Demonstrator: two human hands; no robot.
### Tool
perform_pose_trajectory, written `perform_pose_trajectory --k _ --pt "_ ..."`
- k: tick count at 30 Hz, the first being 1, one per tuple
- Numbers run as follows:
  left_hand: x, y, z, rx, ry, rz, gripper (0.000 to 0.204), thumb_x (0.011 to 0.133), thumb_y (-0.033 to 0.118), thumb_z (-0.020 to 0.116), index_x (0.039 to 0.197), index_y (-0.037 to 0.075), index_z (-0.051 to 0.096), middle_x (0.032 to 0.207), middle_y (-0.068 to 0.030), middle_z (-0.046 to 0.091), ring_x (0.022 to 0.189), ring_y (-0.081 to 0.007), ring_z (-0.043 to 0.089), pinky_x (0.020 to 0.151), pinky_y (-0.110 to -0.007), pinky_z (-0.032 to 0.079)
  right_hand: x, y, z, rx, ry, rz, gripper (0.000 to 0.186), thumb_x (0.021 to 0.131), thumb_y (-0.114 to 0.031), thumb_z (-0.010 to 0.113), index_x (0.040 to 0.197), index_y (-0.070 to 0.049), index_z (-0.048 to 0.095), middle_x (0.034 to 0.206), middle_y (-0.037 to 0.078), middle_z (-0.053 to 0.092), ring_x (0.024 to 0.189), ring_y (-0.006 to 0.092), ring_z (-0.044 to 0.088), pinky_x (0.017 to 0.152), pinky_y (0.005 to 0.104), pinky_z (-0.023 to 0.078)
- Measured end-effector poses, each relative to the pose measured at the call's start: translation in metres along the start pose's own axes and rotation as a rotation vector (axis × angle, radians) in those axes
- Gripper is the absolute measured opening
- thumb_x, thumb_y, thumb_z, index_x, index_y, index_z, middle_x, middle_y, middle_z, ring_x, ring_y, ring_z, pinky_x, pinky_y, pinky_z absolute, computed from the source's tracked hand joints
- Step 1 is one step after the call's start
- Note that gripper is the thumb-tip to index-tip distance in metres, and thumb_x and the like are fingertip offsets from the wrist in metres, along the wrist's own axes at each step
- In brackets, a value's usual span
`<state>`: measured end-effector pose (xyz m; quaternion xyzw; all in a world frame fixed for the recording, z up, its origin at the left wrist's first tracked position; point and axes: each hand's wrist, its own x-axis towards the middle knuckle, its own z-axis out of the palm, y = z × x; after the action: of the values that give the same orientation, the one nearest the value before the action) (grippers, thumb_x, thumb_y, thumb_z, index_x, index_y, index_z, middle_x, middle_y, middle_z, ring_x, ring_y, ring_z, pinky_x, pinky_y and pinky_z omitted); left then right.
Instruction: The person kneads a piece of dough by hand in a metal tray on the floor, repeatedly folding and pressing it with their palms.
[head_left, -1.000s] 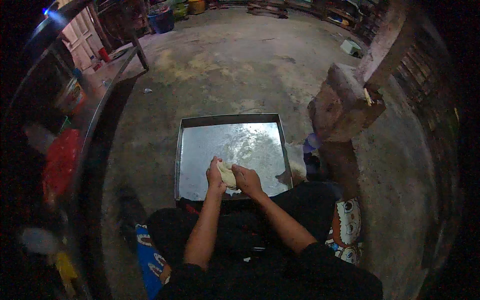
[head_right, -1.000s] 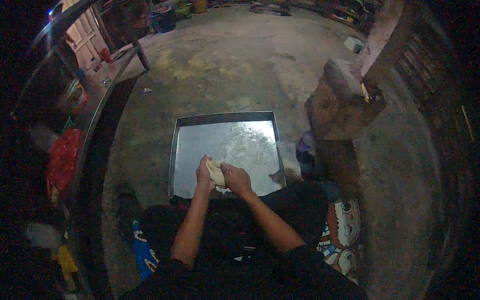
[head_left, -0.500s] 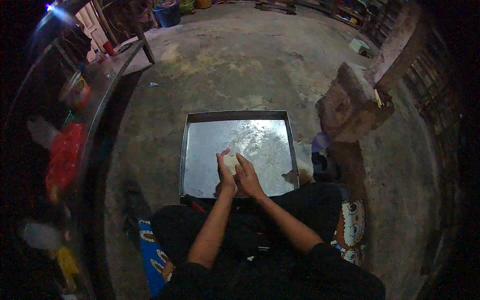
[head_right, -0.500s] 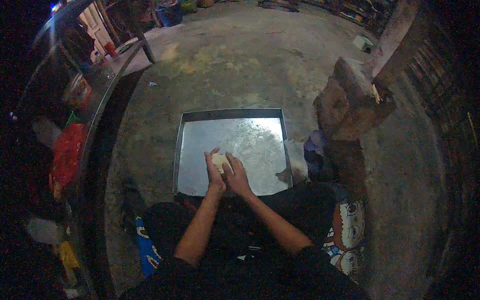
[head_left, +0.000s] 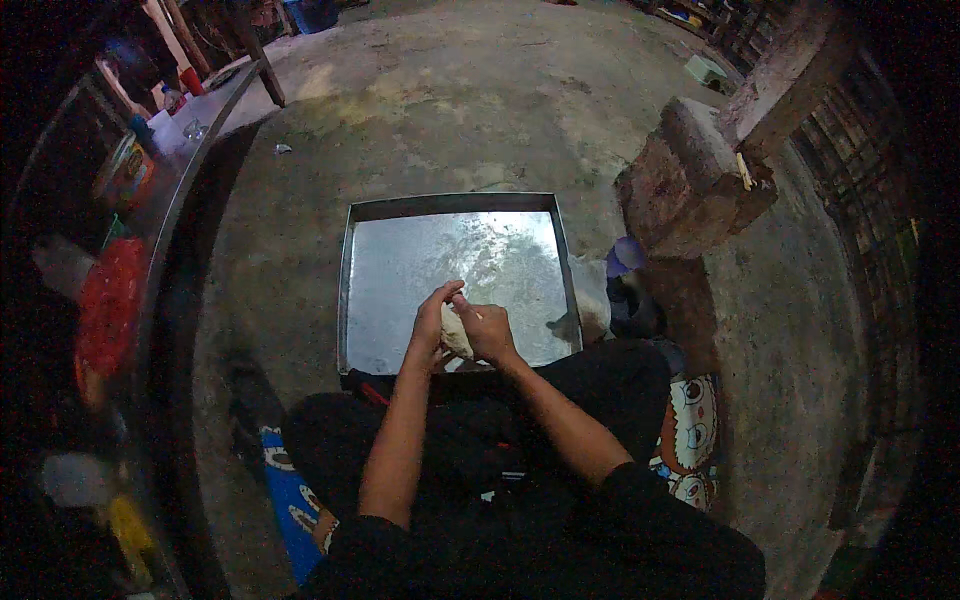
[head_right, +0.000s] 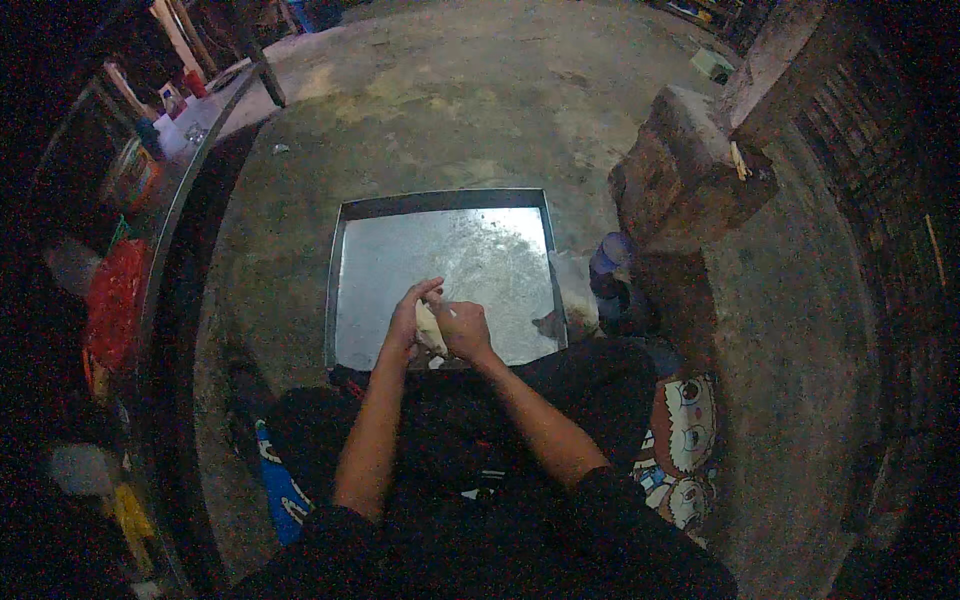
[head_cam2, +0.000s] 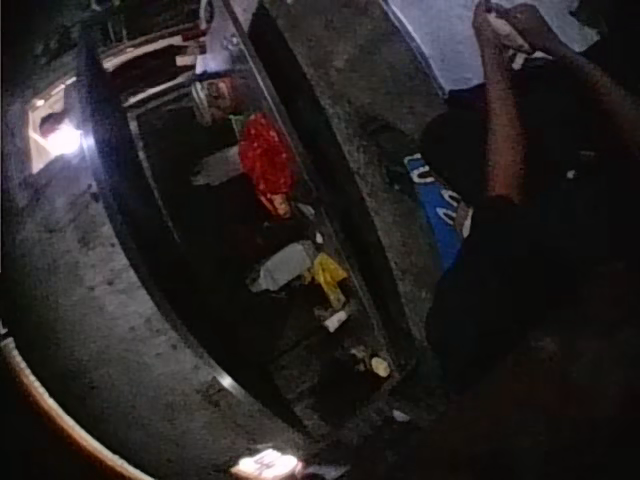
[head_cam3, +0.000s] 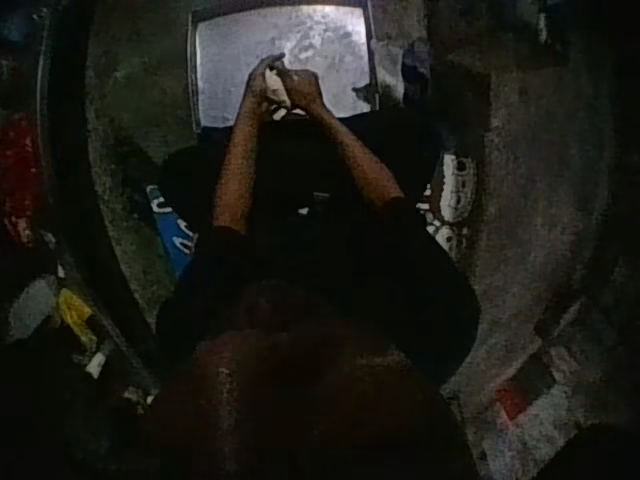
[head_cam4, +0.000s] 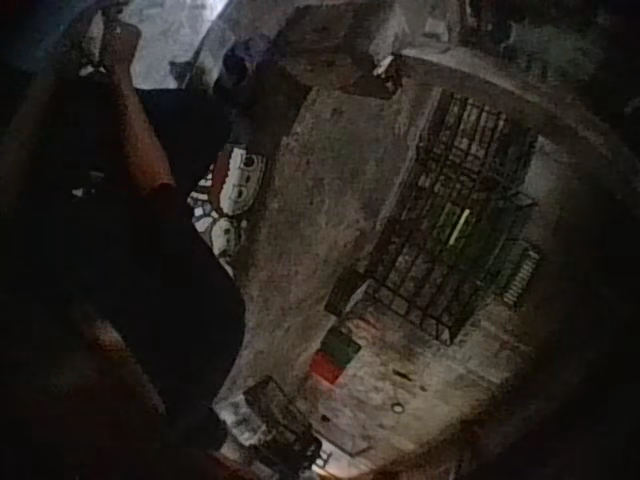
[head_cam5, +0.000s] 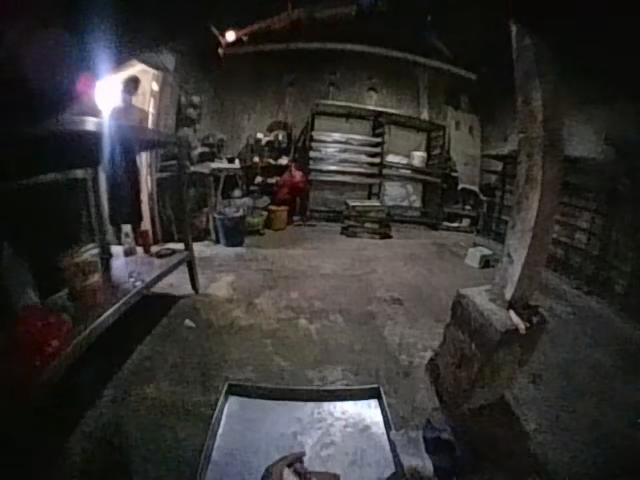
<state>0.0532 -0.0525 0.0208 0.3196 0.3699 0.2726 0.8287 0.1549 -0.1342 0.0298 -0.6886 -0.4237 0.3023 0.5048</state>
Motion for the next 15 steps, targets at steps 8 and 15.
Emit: perform_pose_trajectory --k 8,15 --pt "-0.013 0.007 0.014 -0.087 -0.140 -0.113 0.077 0.096 0.062 0.043 0.147 0.005 0.040 0.133 -0.0153 0.055 0.111 -0.0263 0.061 0.099 -0.040 0.048 -0.005 0.001 -0.009 -0.240 -0.002 -0.111 0.056 0.099 -0.054 0.042 0.121 -0.006 0.060 0.095 0.023 0.067 0.087 0.0384 0.067 0.076 0.0456 0.051" --pt "-0.035 0.008 0.027 -0.161 -0.278 -0.234 0.072 0.093 0.064 0.047 0.131 0.003 0.055 0.113 -0.0143 0.065 0.098 -0.0248 0.066 0.083 -0.038 0.054 0.013 0.006 -0.018 -0.312 0.167 -0.512 0.069 0.097 -0.064 0.037 0.139 -0.009 0.038 0.150 0.021 0.026 0.131 0.0413 0.036 0.109 0.0570 0.022"
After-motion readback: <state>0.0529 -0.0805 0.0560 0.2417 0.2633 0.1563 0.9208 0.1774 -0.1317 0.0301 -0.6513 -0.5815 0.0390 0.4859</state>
